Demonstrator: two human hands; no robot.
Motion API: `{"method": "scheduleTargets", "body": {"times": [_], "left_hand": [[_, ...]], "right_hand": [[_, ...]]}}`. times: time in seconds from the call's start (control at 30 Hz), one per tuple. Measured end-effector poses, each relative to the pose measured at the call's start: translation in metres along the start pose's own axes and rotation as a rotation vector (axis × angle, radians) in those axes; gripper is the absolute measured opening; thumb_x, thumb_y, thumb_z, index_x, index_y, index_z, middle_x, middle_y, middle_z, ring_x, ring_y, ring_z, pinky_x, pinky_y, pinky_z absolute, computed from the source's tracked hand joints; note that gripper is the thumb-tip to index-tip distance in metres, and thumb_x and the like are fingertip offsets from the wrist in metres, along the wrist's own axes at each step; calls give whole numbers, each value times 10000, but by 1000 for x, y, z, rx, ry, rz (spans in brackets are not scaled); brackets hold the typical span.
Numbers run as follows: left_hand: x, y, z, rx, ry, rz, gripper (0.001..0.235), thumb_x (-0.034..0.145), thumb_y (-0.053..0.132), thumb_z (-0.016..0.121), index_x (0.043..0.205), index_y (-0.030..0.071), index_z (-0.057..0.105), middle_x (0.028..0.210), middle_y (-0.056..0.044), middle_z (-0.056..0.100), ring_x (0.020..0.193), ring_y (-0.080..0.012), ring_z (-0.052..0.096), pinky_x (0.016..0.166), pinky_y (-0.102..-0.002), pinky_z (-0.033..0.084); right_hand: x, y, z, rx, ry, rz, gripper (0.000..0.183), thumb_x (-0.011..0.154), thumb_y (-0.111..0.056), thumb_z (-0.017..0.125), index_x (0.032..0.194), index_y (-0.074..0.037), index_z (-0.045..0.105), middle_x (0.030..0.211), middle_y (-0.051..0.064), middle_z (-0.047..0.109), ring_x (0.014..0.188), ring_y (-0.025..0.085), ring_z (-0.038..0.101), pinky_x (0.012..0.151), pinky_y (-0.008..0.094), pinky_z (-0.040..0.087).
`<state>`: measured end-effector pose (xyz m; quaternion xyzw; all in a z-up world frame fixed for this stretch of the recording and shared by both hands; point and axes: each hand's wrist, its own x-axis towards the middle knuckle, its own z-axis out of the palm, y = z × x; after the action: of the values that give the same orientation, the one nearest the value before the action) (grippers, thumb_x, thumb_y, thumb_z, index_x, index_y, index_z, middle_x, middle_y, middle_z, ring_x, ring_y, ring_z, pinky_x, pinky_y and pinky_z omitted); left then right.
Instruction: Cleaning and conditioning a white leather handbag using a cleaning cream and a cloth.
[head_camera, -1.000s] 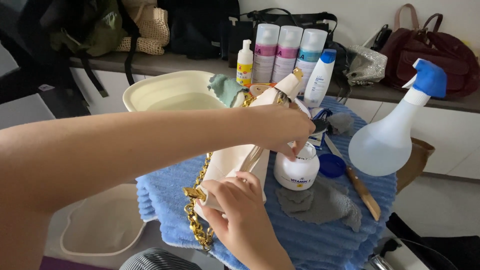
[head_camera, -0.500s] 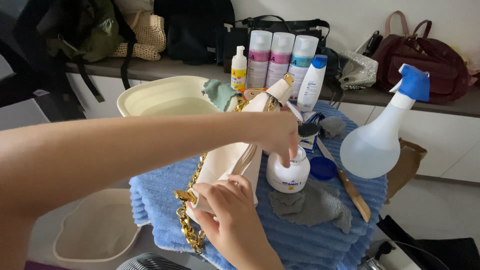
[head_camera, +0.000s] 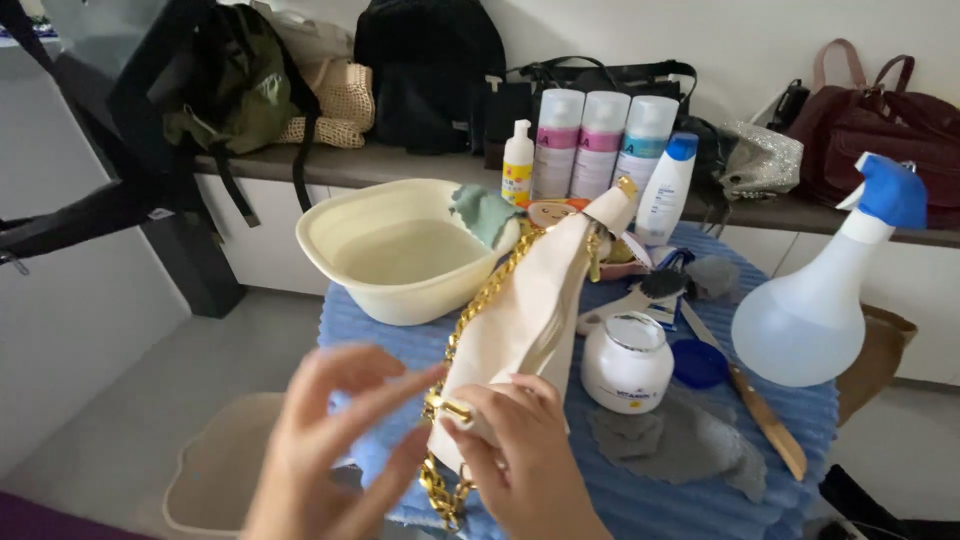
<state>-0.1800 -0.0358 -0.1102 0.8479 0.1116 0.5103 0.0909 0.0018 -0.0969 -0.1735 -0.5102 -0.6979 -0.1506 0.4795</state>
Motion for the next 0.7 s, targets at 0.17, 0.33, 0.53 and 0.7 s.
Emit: {"method": "scheduleTargets", "body": {"times": [0.17,0.33,0.53,0.7], "left_hand": [[-42,-9,35,-54,123,-161,460,922,276,679,1371,177,664,1312,-90,570,1032,-182,659,908,-338,538],[-36,6,41,11,213,-319,432,921,284,653,1348,231,699,1367,-57,595,1155,-201,634,967,-409,494],[-43,3,43,8,286,-336,401,903,289,652,1291,219,729,1347,-62,596,1090,-197,646,949,-377,509],[-46,6,48,51,314,-339,388,894,312,649,1265,255,748,1351,-41,586,1091,-185,652,971,-380,494]], "right_hand": [[-1,-4,-3,29,-116,331,324,1004,-411,563,1169,-176,714,991,15,760,1131,266,599,948,379,440],[-1,-5,-2,22,-105,396,348,989,-403,556,1202,-189,730,1140,-6,777,1172,257,560,959,378,454],[-7,-1,2,38,-63,338,264,984,-350,599,1159,-175,694,1052,5,756,1185,256,521,996,347,446],[-5,-3,3,8,-25,256,238,986,-338,601,1101,-157,703,1053,-35,777,1107,255,557,1000,363,430]]}}
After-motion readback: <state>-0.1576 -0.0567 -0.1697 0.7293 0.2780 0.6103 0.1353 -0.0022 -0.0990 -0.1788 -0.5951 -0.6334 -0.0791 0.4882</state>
